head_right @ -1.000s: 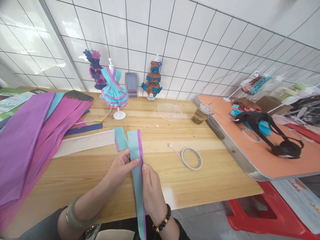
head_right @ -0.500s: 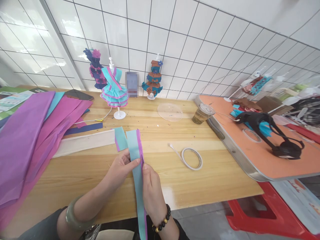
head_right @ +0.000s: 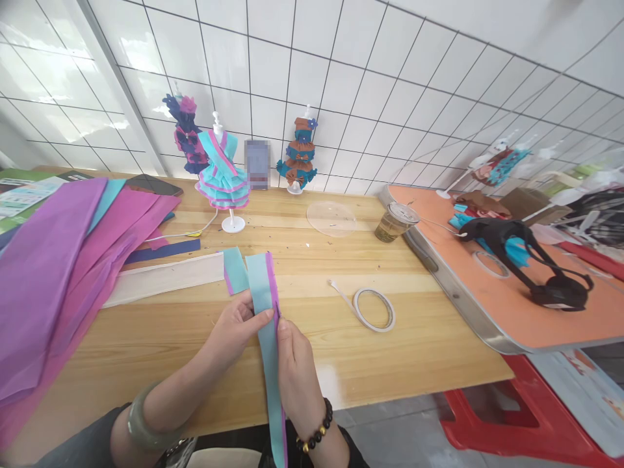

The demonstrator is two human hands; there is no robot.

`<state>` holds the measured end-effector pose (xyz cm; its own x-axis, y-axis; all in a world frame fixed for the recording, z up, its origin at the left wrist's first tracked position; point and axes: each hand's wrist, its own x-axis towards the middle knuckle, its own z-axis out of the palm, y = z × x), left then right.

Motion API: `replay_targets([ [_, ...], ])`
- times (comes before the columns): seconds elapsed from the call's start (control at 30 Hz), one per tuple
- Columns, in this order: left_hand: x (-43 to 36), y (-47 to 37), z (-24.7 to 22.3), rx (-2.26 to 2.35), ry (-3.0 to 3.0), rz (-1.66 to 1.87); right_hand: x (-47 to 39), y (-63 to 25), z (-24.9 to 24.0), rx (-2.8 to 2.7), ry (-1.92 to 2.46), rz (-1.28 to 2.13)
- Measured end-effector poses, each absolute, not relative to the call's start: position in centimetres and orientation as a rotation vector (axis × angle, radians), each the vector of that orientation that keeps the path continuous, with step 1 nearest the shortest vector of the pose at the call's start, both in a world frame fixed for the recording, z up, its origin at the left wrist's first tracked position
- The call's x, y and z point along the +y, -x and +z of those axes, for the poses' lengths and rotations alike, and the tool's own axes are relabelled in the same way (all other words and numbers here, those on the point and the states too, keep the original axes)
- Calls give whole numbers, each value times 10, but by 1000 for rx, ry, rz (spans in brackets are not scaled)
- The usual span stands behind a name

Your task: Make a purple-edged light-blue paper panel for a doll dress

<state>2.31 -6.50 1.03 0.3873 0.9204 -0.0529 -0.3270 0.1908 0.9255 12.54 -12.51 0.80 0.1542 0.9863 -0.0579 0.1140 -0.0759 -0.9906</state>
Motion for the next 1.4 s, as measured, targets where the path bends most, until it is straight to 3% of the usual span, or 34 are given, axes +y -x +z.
replay_targets([
  [1.4, -65, -23, 10, 778, -1021, 978, -121, -123, 12, -1167, 1378, 1086],
])
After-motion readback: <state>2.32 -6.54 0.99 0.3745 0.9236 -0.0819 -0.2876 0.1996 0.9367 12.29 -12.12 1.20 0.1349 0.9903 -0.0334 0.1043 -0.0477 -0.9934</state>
